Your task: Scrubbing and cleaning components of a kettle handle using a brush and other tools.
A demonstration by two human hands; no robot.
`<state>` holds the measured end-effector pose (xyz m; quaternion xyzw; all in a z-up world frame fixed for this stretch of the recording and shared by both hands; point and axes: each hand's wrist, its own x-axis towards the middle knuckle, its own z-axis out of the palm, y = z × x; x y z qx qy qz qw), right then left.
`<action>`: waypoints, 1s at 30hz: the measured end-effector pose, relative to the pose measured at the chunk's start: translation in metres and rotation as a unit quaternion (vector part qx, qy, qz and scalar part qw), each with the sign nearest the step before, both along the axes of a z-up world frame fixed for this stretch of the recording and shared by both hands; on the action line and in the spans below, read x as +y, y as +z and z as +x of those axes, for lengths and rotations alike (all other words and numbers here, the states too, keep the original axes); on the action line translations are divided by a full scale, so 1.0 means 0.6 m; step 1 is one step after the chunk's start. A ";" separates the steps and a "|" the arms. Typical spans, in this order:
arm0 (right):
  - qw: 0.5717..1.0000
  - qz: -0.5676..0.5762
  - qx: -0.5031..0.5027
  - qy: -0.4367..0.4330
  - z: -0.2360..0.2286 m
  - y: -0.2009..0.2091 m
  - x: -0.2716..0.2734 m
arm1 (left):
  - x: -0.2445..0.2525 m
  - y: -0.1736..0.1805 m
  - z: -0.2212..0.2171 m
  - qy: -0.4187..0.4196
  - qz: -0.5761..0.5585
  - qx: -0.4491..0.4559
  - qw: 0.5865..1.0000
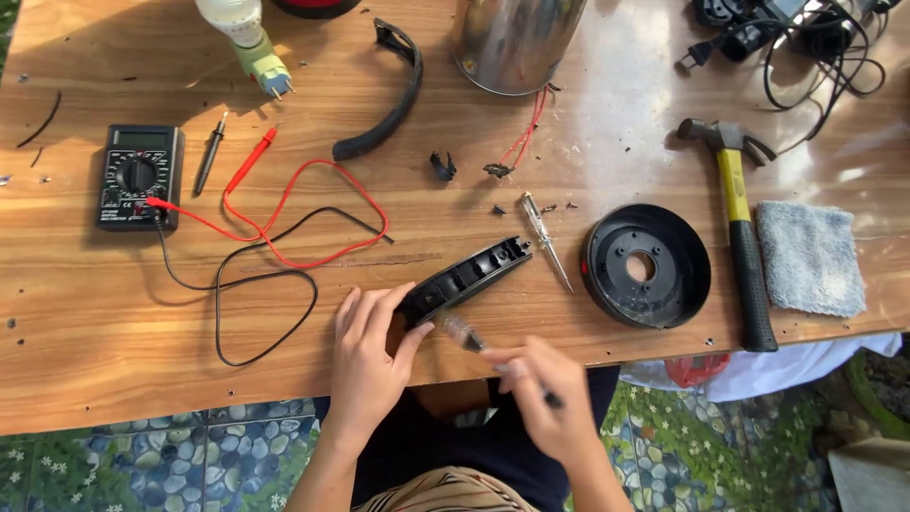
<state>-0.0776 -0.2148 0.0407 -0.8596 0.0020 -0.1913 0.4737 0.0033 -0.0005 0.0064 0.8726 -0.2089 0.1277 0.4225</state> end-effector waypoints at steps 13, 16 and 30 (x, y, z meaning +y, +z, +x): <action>0.997 0.031 0.008 -0.066 0.019 0.019 -0.005 | -0.013 -0.011 -0.012 0.053 0.011 -0.021 0.998; 0.995 0.041 0.026 0.085 0.014 0.036 0.025 | -0.019 -0.006 -0.009 0.056 0.008 -0.018 0.998; 0.987 0.150 0.060 -0.012 0.019 -0.010 0.004 | -0.027 -0.030 -0.023 0.102 0.028 -0.037 0.994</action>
